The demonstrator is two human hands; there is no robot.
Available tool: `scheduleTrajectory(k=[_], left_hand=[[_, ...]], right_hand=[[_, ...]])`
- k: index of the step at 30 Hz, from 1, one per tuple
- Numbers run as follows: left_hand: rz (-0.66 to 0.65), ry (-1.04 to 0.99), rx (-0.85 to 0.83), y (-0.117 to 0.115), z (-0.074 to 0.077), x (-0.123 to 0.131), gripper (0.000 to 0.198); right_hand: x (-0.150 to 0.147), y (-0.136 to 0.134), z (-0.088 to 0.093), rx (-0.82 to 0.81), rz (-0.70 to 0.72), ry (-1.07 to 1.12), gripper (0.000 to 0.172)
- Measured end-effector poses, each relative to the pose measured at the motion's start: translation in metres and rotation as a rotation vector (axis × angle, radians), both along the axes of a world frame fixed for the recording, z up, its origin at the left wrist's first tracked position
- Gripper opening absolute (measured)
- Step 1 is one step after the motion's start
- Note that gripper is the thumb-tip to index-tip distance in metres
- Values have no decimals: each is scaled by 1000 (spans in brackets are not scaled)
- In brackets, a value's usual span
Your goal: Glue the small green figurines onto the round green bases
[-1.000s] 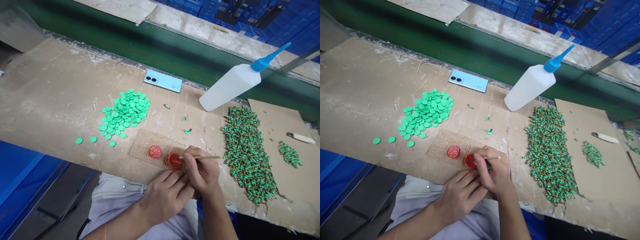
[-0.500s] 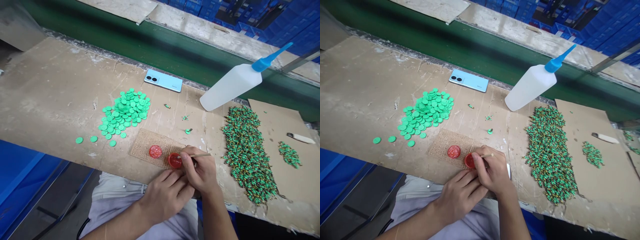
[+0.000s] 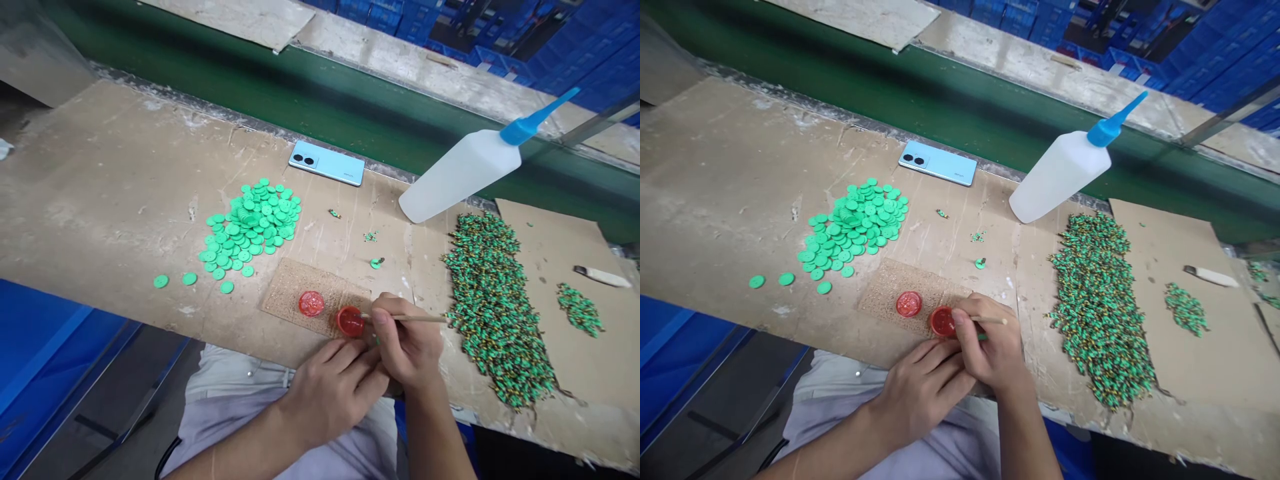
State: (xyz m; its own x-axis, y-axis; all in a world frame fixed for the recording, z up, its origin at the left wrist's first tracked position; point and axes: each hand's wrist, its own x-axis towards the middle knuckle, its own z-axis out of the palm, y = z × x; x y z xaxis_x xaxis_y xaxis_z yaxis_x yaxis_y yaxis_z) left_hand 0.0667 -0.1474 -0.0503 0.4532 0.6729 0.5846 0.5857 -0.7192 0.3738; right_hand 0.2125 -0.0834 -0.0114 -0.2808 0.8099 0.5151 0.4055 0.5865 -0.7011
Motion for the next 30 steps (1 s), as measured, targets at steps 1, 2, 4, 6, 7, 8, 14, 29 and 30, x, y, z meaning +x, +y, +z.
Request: scheduleTrajectory(k=[1,2,4,6,7,8,14,29,30], left_hand=[[-4,-1,0,0,0,0,16],[-7,-2,1,0,0,0,17],[-13,-2,0,1,1,-1,19],[-16,2,-4,1,2,-1,21],[-14,0,-4,1,2,-1,22],[-13,-2,-2,1,2,-1,23],[-21,15,-17,1,4,-2,25],[-14,21,7,3,3,-2,26],[-17,22,4,3,4,-2,26]], right_hand=[[3,-1,-2,5,-10,28,17],[5,-2,-4,9,-22,55,17],[9,-4,-7,11,-44,97,18],[10,-4,-9,6,-58,123,18],[10,-4,-9,2,-62,131,17],[10,-4,-10,-2,-67,136,17],[15,-5,-13,-16,-151,149,19],[48,-19,2,-86,-256,466,14],[54,-23,0,-109,-257,442,15]])
